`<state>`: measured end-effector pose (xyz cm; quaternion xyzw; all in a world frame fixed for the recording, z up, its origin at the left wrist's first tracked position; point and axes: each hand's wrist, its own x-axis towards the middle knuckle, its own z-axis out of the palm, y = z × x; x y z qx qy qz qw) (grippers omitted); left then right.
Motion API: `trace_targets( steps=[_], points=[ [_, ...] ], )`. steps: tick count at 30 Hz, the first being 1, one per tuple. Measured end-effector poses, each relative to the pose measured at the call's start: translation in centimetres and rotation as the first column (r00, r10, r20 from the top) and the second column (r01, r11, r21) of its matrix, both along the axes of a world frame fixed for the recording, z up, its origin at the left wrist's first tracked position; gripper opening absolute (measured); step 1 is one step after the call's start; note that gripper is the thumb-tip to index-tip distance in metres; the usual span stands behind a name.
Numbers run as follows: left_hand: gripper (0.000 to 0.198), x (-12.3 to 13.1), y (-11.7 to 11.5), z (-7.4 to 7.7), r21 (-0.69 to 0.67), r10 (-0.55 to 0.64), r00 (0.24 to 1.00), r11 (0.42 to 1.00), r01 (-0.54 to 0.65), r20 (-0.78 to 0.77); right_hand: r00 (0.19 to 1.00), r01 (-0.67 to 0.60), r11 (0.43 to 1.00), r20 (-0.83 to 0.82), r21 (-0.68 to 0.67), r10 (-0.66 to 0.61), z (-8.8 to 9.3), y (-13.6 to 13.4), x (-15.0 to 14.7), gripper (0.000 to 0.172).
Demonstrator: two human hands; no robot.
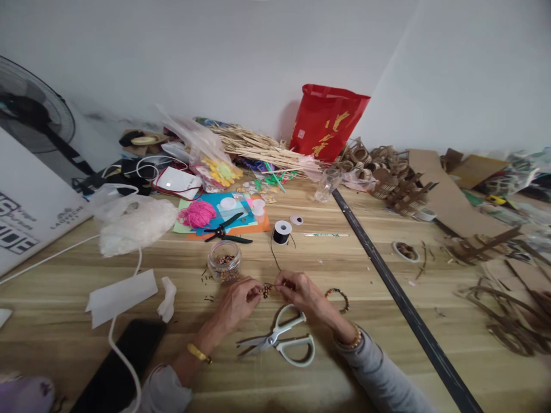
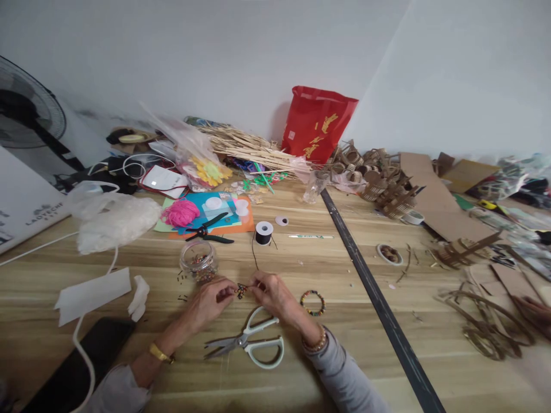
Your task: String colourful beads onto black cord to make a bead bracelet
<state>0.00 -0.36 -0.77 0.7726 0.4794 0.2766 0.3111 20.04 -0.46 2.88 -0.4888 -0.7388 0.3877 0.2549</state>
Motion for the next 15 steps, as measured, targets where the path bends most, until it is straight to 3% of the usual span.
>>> trace_targets(
  steps=[6,11,15],
  points=[
    [0.014,0.4,0.1,-0.2,-0.194,0.059,0.973,0.981,-0.015,0.222,0.996,0.037,0.999,-0.084,0.008,-0.037,-2.0,-0.8,-1.3,0.007],
    [0.022,0.2,0.1,0.3,-0.182,0.078,0.969,0.983,-0.035,0.236,0.985,0.071,0.997,-0.160,0.040,-0.063,-3.1,-1.3,-1.8,0.006],
    [0.022,0.2,0.2,0.1,-0.185,0.083,0.963,0.982,-0.036,0.255,0.980,0.068,0.984,-0.198,0.164,-0.035,-3.9,-1.5,-2.0,0.009]
  ],
)
